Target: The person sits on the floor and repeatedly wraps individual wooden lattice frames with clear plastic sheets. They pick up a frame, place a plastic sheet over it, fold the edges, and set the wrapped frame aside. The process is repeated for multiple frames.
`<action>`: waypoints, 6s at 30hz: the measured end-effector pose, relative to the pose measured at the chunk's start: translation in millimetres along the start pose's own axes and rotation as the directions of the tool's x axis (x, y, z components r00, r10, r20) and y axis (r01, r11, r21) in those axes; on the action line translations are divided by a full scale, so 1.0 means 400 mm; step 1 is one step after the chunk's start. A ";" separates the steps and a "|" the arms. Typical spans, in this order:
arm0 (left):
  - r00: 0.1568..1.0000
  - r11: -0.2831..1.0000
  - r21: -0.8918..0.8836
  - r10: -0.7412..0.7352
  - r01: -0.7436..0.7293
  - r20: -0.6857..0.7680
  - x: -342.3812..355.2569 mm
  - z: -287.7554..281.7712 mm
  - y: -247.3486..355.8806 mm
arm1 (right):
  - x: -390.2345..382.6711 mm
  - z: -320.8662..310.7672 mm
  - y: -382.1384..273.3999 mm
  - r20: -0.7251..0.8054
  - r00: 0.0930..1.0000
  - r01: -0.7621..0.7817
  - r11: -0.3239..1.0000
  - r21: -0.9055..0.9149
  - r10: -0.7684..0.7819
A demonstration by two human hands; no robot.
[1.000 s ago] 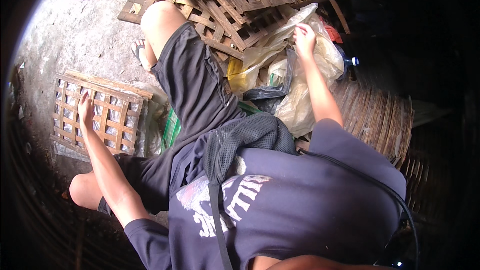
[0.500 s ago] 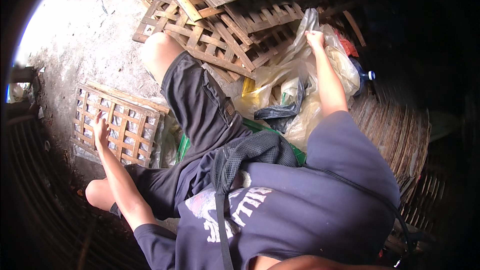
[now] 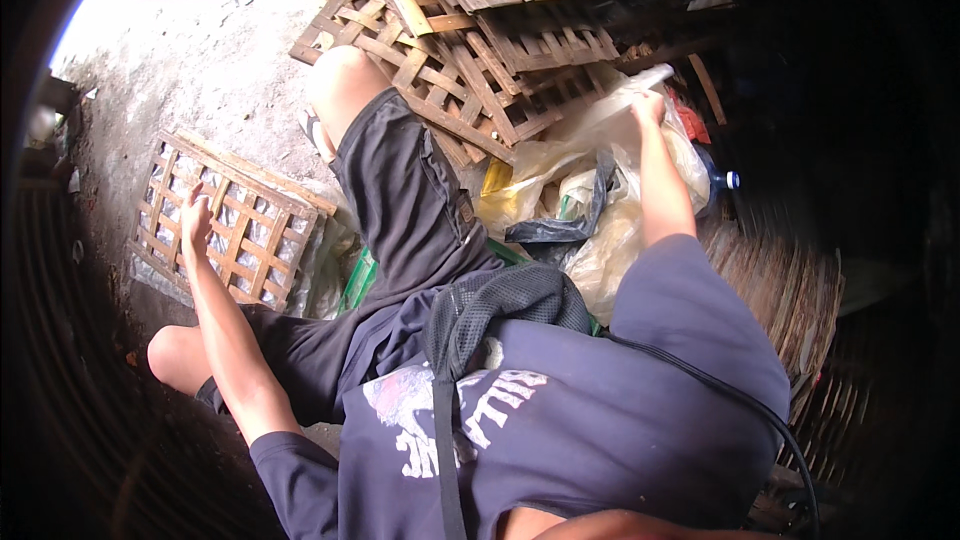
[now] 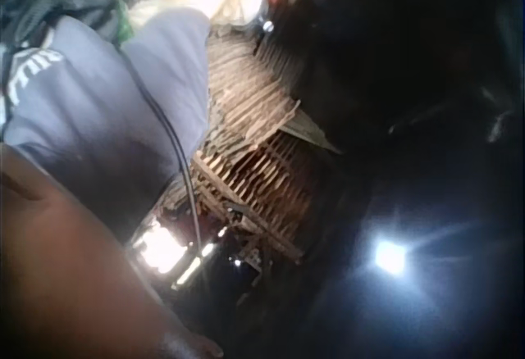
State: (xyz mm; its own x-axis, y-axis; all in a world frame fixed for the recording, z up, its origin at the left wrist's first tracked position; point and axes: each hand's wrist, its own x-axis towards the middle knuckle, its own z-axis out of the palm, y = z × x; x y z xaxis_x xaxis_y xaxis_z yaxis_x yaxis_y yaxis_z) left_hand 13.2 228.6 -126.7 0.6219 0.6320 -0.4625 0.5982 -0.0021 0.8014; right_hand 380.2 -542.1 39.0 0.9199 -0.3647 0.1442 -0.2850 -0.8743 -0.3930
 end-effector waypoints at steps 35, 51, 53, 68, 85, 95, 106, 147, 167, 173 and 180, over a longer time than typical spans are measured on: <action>0.785 0.787 -0.164 0.612 -0.594 0.096 -0.385 -0.168 0.501 | -0.746 -0.376 -1.445 -0.356 0.017 0.895 -0.144 0.421 -0.934; 0.694 0.677 -0.357 0.319 -0.644 -0.646 -0.334 -0.403 0.249 | -1.179 0.079 -1.766 0.013 0.014 0.165 0.015 0.986 -1.000; 0.571 0.778 -0.136 0.318 -0.613 -0.757 -0.341 -0.429 0.233 | -1.158 0.110 -1.747 0.042 0.048 0.186 0.050 0.981 -0.998; 0.424 0.695 0.381 0.692 -0.609 -0.585 -0.440 -0.397 0.375 | -1.145 0.331 -1.402 0.222 -0.071 0.676 0.117 0.728 -0.973; 0.551 0.700 0.270 0.698 -0.662 -0.458 -0.622 -0.518 0.427 | -0.926 0.250 -1.419 -0.265 0.160 0.374 -0.190 0.908 -0.951; 0.684 0.743 -0.114 0.530 -0.660 -0.502 -0.774 -0.412 0.424 | -0.838 -0.039 -1.303 -0.270 0.024 0.376 -0.241 0.895 -0.963; 0.753 0.780 -0.259 0.371 -0.570 -0.544 -0.638 -0.471 0.367 | -0.936 -0.080 -1.484 -0.055 0.073 0.615 0.001 0.789 -0.996; 0.585 0.799 -0.088 -0.505 0.595 -0.634 -0.121 -0.172 -0.516 | -1.301 0.936 -1.023 0.659 0.345 0.585 0.702 0.406 -0.669; 0.547 0.913 -0.153 -0.354 0.379 -0.758 -0.100 -0.157 -0.616 | -1.340 0.921 -1.094 0.645 0.176 0.686 0.563 0.461 -0.743; 0.451 0.902 -0.111 -0.312 0.418 -0.836 -0.092 -0.152 -0.554 | -1.292 0.930 -1.148 0.720 0.263 0.604 0.692 0.395 -0.642; 0.524 0.768 0.214 -0.179 0.603 -0.832 -0.070 -0.111 -0.480 | -1.221 0.824 -1.239 0.688 0.193 0.746 0.560 0.360 -0.700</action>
State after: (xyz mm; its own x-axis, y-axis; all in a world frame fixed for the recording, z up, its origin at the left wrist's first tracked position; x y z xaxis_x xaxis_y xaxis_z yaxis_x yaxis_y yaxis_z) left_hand -141.4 245.7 -250.6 -0.2019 0.9768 -0.0706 0.9431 0.2134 0.2551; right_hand 161.1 175.0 -136.0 0.5622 0.7617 -0.3221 0.6239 -0.6463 -0.4394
